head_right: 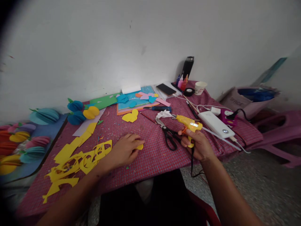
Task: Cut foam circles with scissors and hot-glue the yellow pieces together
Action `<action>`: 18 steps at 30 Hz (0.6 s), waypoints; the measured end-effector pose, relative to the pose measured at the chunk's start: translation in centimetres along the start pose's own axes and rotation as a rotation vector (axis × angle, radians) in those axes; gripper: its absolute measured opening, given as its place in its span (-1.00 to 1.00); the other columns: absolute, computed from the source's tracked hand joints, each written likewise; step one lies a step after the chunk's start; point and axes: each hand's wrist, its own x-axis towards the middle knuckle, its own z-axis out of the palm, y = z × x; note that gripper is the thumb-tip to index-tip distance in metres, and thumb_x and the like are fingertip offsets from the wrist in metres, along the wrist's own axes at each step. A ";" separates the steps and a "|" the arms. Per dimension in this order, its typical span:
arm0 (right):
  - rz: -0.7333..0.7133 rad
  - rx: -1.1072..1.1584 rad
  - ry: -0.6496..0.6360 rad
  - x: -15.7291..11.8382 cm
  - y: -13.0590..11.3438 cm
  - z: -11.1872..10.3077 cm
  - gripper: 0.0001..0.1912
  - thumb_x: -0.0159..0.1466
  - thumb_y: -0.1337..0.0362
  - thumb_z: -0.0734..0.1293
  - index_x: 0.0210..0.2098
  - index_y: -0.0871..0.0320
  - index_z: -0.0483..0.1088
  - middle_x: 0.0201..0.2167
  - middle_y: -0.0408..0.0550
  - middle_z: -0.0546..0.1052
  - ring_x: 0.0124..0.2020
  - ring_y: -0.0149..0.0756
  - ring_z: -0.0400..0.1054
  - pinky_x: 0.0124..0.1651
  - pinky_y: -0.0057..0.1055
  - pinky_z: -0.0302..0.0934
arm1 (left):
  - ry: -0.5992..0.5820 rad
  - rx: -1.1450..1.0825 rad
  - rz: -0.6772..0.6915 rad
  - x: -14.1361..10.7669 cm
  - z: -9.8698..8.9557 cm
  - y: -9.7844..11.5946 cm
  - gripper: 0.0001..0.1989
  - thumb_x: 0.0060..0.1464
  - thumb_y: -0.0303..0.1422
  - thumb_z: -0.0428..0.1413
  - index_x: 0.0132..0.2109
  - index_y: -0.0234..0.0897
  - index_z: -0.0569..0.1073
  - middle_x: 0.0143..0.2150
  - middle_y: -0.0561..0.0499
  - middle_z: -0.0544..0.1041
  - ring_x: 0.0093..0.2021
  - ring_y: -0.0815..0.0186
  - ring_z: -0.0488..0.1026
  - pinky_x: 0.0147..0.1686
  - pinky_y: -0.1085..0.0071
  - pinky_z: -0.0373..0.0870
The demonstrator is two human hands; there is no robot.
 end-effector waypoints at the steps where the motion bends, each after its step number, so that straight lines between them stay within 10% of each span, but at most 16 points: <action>1: 0.000 0.001 0.002 0.0 0.0 0.0 -0.84 0.24 0.28 0.40 -0.17 0.11 0.48 -0.27 -0.04 0.58 -0.66 -0.54 0.03 -0.61 -0.51 0.16 | 0.000 0.004 0.003 0.0 0.0 0.0 -0.62 0.16 -0.38 0.02 0.11 -0.10 0.46 0.09 -0.09 0.42 0.07 0.08 0.32 0.08 0.11 0.28; 10: 0.040 -0.076 0.010 0.0 -0.3 0.0 -0.83 0.23 0.24 0.41 -0.18 0.10 0.44 -0.27 -0.07 0.55 -0.65 -0.55 0.01 -0.58 -0.54 0.12 | 0.007 -0.003 0.024 -0.1 0.1 -0.3 -0.73 0.19 -0.37 0.03 -0.02 -0.09 0.53 0.10 -0.05 0.42 0.08 0.11 0.32 0.10 0.11 0.28; 18: 0.300 -0.638 -0.087 1.6 -5.1 -1.5 -0.74 0.17 0.12 0.45 -0.41 0.22 0.46 -0.58 -0.09 0.47 -0.56 -0.36 0.31 -0.52 -0.47 0.18 | 0.082 -0.143 0.037 -1.6 0.7 -2.0 -0.49 0.18 -0.41 0.03 0.27 -0.10 0.30 0.25 -0.07 0.32 0.21 0.15 0.27 0.22 0.14 0.22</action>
